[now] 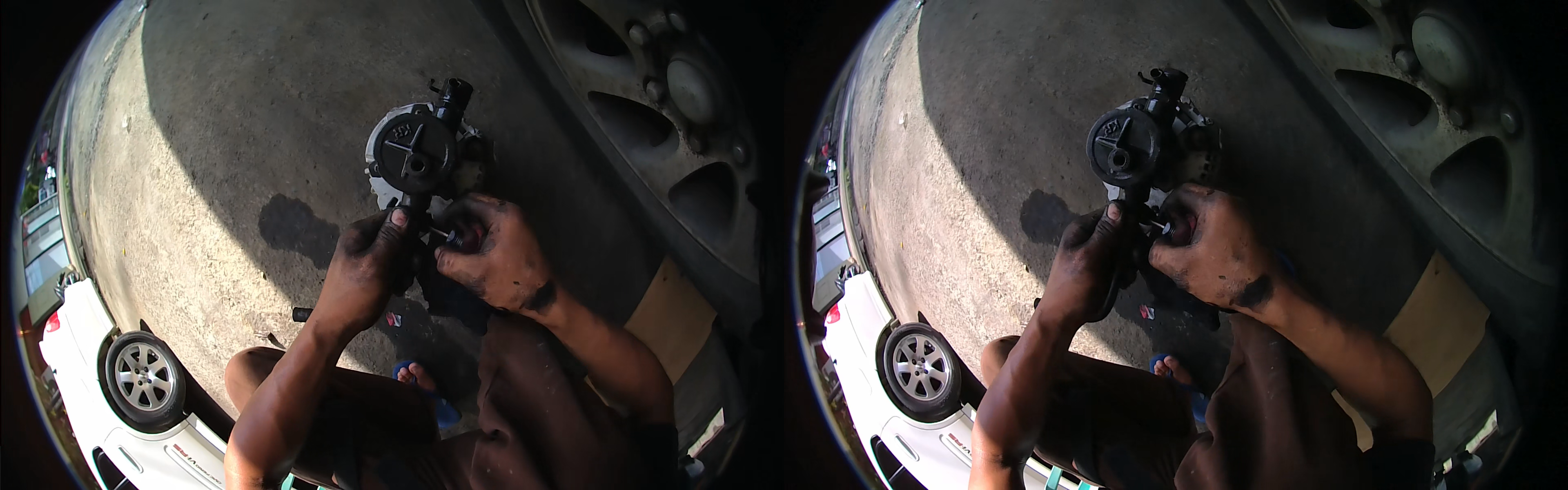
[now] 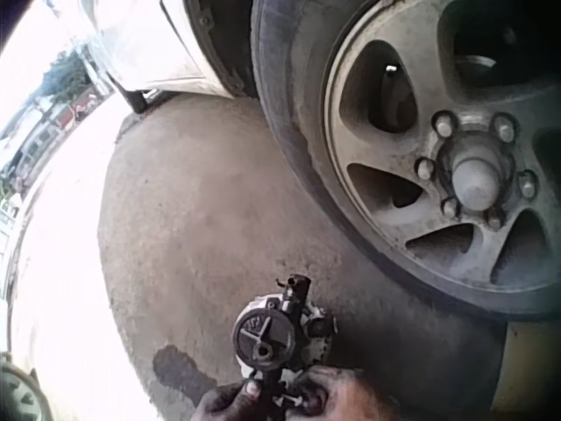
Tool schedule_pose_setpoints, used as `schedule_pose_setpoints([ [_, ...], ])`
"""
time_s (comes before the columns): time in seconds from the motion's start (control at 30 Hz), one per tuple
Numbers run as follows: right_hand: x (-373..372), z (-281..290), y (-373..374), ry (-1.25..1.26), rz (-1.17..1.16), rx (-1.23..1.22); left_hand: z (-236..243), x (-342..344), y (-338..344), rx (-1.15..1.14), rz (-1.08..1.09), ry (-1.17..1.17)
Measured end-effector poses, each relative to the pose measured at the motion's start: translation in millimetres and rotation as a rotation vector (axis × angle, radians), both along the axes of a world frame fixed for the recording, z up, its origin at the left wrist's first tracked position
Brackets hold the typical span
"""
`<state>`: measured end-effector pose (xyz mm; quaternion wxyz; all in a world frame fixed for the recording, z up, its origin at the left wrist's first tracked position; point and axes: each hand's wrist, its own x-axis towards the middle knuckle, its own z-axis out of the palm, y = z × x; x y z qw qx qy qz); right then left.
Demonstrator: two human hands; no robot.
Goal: The person removes an alternator from a white car's engine bay, sits on the ground to disassemble and reassemble it using a wrench, then reinstalls it into the engine bay.
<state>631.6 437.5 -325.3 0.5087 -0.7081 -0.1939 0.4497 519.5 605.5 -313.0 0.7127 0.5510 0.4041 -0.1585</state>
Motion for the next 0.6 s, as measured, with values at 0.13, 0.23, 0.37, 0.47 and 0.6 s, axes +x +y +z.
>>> schedule_pose_setpoints([
  [0.13, -12.2, -16.3, -1.6, -0.747, 0.029, 0.160, 0.6, -0.4, 1.0, -0.031, 0.005, 0.013],
  [0.23, -13.4, -33.9, -4.2, -1.270, 0.048, 0.252, 1.6, 1.3, 0.5, -0.020, 0.011, -0.012],
  [0.37, -5.6, -42.3, -5.8, -1.223, 0.249, 0.203, 1.5, 3.2, -10.6, 0.242, -0.069, -0.069],
  [0.47, 1.0, -40.2, -1.4, -1.063, 0.291, 0.203, -0.7, 4.2, -21.6, 0.482, -0.111, -0.122],
  [0.6, 2.6, -35.8, 4.7, -0.927, 0.238, 0.225, -4.8, 3.1, -22.2, 0.539, -0.131, -0.156],
])
